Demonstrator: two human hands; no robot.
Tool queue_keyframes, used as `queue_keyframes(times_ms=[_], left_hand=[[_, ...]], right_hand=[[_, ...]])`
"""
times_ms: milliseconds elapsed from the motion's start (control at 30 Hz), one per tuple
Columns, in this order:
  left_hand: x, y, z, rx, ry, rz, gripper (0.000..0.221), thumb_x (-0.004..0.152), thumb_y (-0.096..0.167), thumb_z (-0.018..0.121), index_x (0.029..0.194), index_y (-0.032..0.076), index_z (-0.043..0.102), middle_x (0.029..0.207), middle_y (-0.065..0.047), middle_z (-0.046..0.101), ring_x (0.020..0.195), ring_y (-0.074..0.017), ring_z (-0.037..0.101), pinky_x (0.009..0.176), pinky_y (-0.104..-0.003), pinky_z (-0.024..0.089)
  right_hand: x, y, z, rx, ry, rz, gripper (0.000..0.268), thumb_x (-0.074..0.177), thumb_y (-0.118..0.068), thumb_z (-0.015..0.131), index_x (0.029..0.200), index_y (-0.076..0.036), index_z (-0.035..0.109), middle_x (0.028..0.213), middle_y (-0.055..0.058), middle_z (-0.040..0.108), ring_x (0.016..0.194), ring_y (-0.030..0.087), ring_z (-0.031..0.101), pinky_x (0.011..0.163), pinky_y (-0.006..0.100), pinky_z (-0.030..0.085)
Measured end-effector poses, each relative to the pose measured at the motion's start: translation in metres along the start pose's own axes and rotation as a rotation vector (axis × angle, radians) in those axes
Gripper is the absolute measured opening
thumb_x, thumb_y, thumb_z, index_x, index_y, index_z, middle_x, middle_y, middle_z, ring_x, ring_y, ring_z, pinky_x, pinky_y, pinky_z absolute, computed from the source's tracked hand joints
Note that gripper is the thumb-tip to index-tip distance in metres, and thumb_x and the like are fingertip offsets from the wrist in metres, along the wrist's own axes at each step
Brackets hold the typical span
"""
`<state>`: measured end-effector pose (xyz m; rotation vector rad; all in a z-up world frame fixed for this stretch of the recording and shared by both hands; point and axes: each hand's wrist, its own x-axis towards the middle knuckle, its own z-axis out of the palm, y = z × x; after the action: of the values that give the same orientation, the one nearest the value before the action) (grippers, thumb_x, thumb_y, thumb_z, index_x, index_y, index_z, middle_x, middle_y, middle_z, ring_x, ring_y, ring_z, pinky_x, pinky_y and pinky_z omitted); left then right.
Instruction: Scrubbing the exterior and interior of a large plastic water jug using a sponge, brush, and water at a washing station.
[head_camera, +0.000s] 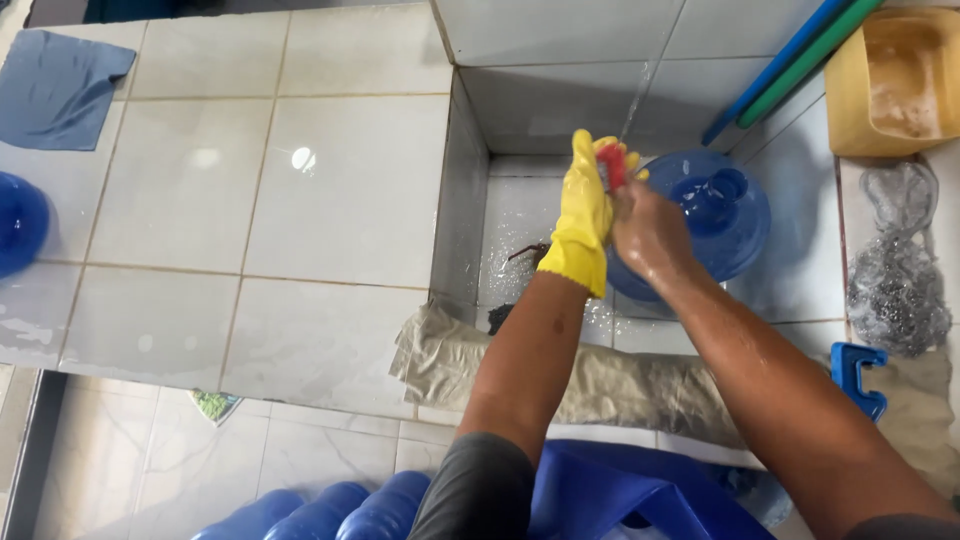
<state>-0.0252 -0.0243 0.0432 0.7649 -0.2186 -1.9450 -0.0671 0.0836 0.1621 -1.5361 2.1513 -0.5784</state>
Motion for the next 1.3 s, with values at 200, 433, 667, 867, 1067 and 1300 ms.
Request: queue_keyframes(times_ms=[200,433,667,867,1067,1300], left_hand=[[-0.004,-0.003,-0.004,-0.184,-0.112,-0.064,0.064,0.104,0.066,0.063,0.134,0.009,0.065,0.125,-0.023,0.068,0.104,-0.0363,0.072,0.080,-0.044,0.066],[-0.019,0.013,-0.007,0.325,0.128,0.011,0.087,0.095,0.085,0.043,0.141,0.014,0.063,0.138,-0.018,0.063,0.127,-0.0397,0.060,0.105,-0.059,0.049],[-0.132,0.079,0.091,0.592,0.223,0.047,0.092,0.094,0.075,0.036,0.147,0.001,0.052,0.145,-0.025,0.055,0.137,-0.0409,0.050,0.119,-0.052,0.039],[-0.087,0.065,0.038,0.874,0.166,0.108,0.102,0.092,0.085,0.017,0.122,0.005,0.072,0.086,-0.023,0.071,0.074,-0.0347,0.070,0.079,-0.045,0.059],[-0.091,0.076,0.052,0.663,0.047,0.001,0.091,0.096,0.073,0.021,0.140,0.003,0.059,0.121,-0.021,0.065,0.111,-0.0381,0.063,0.106,-0.046,0.046],[0.008,0.022,-0.045,-0.088,0.061,-0.176,0.105,0.082,0.102,0.042,0.107,0.005,0.072,0.083,-0.009,0.066,0.078,-0.0242,0.069,0.081,-0.039,0.059]], right_hand=[[0.032,0.030,-0.015,-0.132,0.030,-0.093,0.043,0.110,-0.030,0.046,0.146,-0.017,0.063,0.105,0.026,0.075,0.102,0.046,0.071,0.092,0.059,0.056],[-0.002,0.014,-0.010,-0.108,0.050,-0.122,0.040,0.109,-0.029,0.049,0.143,-0.017,0.067,0.091,0.030,0.075,0.095,0.047,0.072,0.087,0.060,0.056],[-0.003,-0.011,-0.030,-0.114,-0.020,-0.137,0.039,0.108,-0.027,0.047,0.140,-0.019,0.066,0.085,0.027,0.074,0.085,0.044,0.074,0.080,0.056,0.059],[0.016,0.010,-0.028,-0.158,-0.101,-0.224,0.042,0.106,-0.027,0.045,0.143,-0.024,0.065,0.089,0.024,0.076,0.087,0.043,0.075,0.077,0.058,0.059],[0.015,0.016,-0.013,-0.057,-0.049,-0.245,0.043,0.107,-0.028,0.047,0.147,-0.022,0.061,0.093,0.029,0.074,0.089,0.049,0.072,0.077,0.063,0.058],[-0.021,0.001,-0.021,-0.107,-0.036,-0.215,0.041,0.108,-0.031,0.047,0.144,-0.022,0.065,0.088,0.027,0.075,0.085,0.046,0.074,0.078,0.059,0.060]])
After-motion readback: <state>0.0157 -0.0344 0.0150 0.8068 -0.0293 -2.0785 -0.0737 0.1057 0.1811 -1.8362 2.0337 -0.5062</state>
